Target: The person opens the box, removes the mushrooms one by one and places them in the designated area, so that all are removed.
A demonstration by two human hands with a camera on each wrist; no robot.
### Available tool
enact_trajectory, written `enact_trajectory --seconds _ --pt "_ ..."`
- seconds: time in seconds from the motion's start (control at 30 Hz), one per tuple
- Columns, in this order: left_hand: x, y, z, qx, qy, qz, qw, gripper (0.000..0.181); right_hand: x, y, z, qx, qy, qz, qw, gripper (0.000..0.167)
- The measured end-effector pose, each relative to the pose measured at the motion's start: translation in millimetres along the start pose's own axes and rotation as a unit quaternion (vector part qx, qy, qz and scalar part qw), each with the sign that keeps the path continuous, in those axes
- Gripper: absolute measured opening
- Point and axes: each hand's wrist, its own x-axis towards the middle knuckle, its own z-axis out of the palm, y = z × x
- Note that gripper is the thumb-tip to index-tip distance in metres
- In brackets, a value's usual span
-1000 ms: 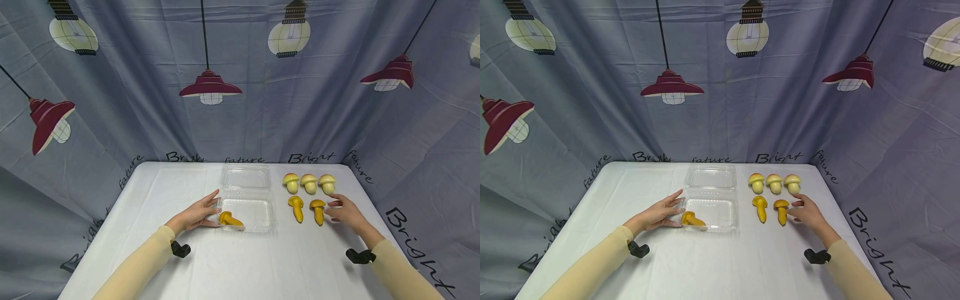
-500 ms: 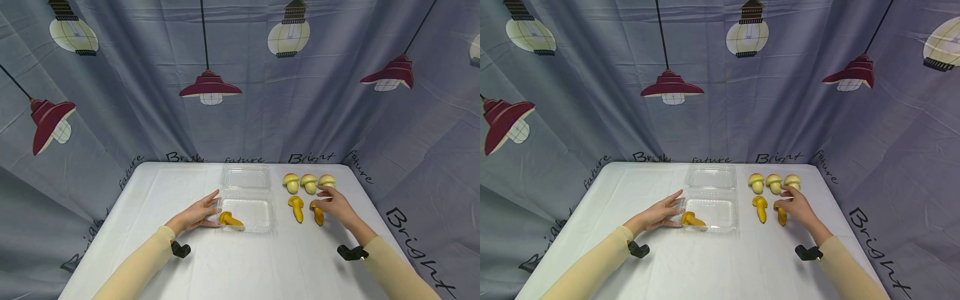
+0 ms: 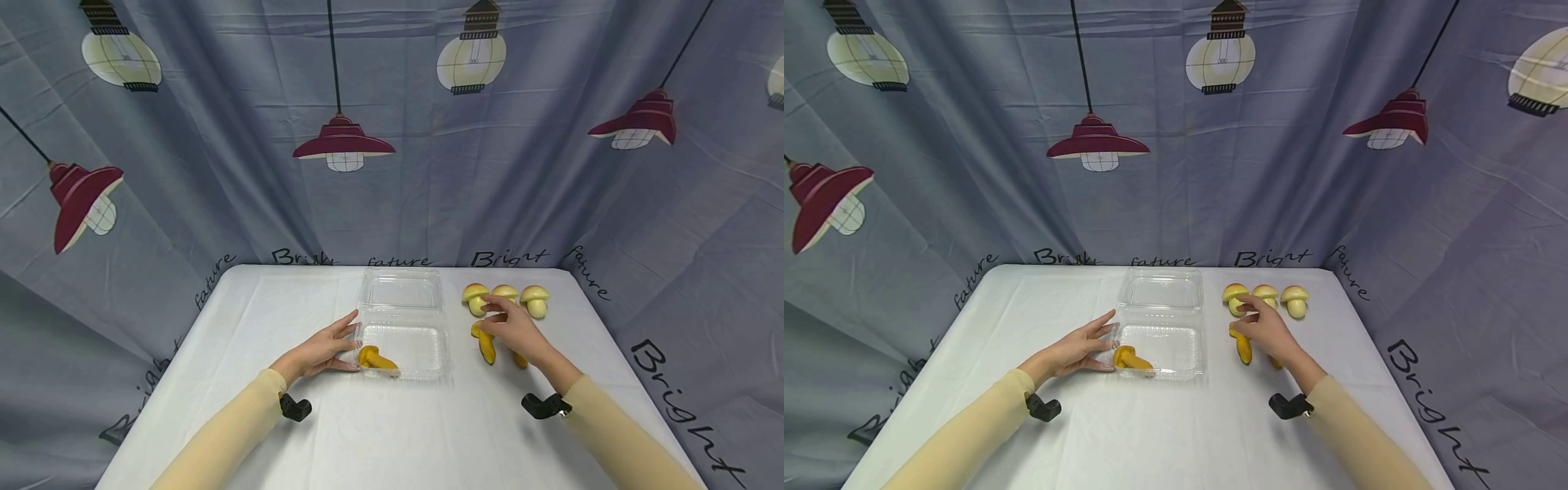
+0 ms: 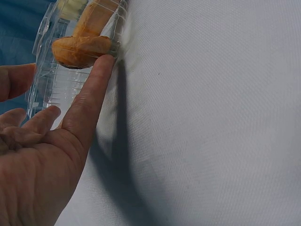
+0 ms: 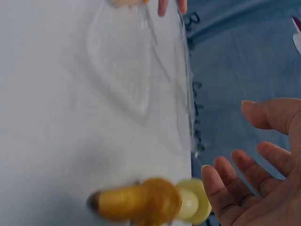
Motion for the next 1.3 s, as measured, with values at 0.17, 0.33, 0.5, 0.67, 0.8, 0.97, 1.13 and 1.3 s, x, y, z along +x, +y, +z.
enact_trajectory --seconds 0.17,0.33,0.5,0.67,0.8,0.97,1.13,1.3 --pt "-0.3 0.2 0.1 0.001 0.000 0.000 1.0000 0.081 6.1 -17.9 19.0 0.023 -0.028 -0.017 0.9992 0.069" --pt "-0.1 0.1 -0.3 0.001 0.000 -0.001 1.0000 0.081 9.7 -30.9 37.1 0.027 -0.055 -0.057 0.9965 0.068" --pt "0.0 0.0 -0.4 0.000 0.001 0.000 1.0000 0.082 12.5 -38.6 53.0 0.019 -0.079 -0.075 0.9939 0.067" --pt "-0.3 -0.3 -0.3 -0.005 0.000 0.002 1.0000 0.082 15.1 -49.4 68.5 0.012 -0.110 -0.076 0.9910 0.068" --pt "0.1 -0.7 -0.4 -0.006 0.001 0.001 1.0000 0.081 18.1 -54.6 79.1 0.002 -0.132 -0.086 0.9875 0.069" --pt "0.8 -1.0 -0.2 -0.006 0.003 0.000 1.0000 0.081 21.6 -55.6 91.3 -0.002 -0.165 -0.095 0.9817 0.069" --pt "0.7 -0.7 0.0 -0.008 0.003 0.000 1.0000 0.081 23.3 -55.1 102.7 -0.013 -0.194 -0.097 0.9761 0.064" --pt "0.7 -0.5 0.2 -0.009 0.006 -0.003 0.9999 0.081 23.2 -60.0 114.8 -0.040 -0.211 -0.098 0.9718 0.060"
